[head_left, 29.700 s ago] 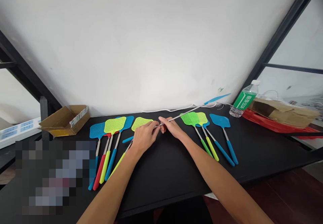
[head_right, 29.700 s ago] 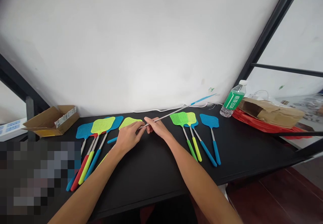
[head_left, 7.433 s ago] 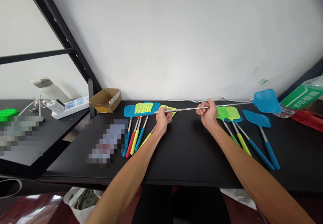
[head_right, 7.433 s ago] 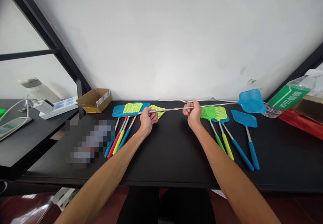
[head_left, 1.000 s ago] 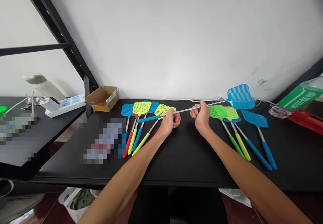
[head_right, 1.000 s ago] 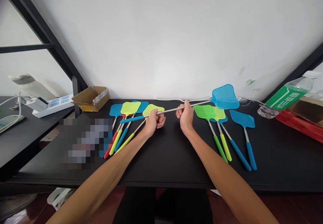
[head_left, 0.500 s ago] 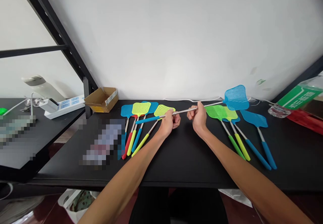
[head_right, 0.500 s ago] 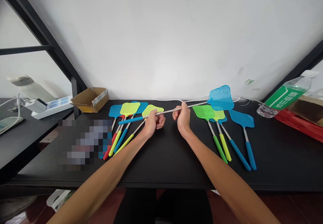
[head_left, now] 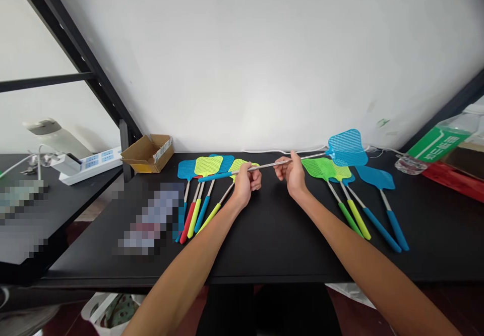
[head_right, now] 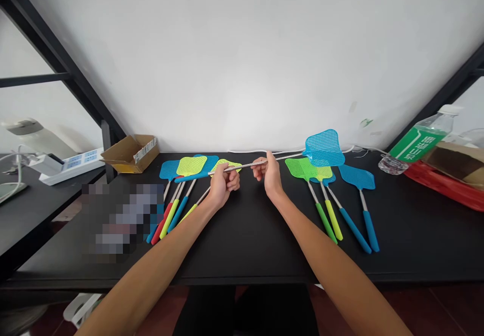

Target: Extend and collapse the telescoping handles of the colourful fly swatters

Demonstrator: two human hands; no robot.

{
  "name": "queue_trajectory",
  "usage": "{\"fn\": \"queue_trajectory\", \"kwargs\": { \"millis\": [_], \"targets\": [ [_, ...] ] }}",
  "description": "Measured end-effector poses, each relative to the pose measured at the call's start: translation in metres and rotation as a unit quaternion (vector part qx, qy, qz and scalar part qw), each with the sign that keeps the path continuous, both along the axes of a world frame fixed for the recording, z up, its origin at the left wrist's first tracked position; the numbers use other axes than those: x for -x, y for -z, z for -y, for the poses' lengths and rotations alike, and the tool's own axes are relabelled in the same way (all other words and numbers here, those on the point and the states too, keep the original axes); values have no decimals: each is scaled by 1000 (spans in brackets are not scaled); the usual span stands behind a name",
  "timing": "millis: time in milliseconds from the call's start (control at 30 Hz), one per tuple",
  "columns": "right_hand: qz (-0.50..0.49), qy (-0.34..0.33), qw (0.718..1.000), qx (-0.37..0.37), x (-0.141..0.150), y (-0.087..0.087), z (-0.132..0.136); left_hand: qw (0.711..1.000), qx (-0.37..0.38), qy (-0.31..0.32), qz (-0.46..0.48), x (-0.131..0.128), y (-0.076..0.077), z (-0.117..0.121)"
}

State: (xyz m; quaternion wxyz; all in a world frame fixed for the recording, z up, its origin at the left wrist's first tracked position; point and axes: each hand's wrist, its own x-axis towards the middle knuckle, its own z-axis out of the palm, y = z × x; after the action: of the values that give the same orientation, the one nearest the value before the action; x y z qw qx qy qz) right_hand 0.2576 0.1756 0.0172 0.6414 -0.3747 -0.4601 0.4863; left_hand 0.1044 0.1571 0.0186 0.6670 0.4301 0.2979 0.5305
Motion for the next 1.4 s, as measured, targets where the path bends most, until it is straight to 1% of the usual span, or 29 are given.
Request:
{"fn": "queue_trajectory", "kwargs": {
  "millis": [100,233,400,500,633,833,1000,1133,1233,1400],
  "targets": [
    [-33,19,999,-1,-2,-1,-1,1000,12,-11,24,2,-2,-1],
    [-77,58,995,-24,-6,-7,-1,999,17,-29,40,4,-2,-1],
    [-45,83,995,-5,-7,-10,-3,997,4,-64,41,5,-4,0],
    [-13,78,997,-10,-7,-8,-4,997,-2,-73,36,5,-4,1],
    [3,52,999,-12,-9,-4,-6,995,-12,-90,32,3,-2,2],
    [6,17,1000,-13,-12,-2,-8,996,-19,-78,33,2,1,1],
    [-1,8,1000,-11,-11,-4,-7,996,-26,-75,34,3,1,2],
    [-18,8,1000,1,-9,-7,-5,997,-26,-61,29,3,1,1],
    [-30,23,999,1,-8,-7,-4,998,-19,-46,29,3,0,1],
    [-51,44,998,13,-10,-6,-5,998,-11,-58,29,3,0,-1]
  ]
}}
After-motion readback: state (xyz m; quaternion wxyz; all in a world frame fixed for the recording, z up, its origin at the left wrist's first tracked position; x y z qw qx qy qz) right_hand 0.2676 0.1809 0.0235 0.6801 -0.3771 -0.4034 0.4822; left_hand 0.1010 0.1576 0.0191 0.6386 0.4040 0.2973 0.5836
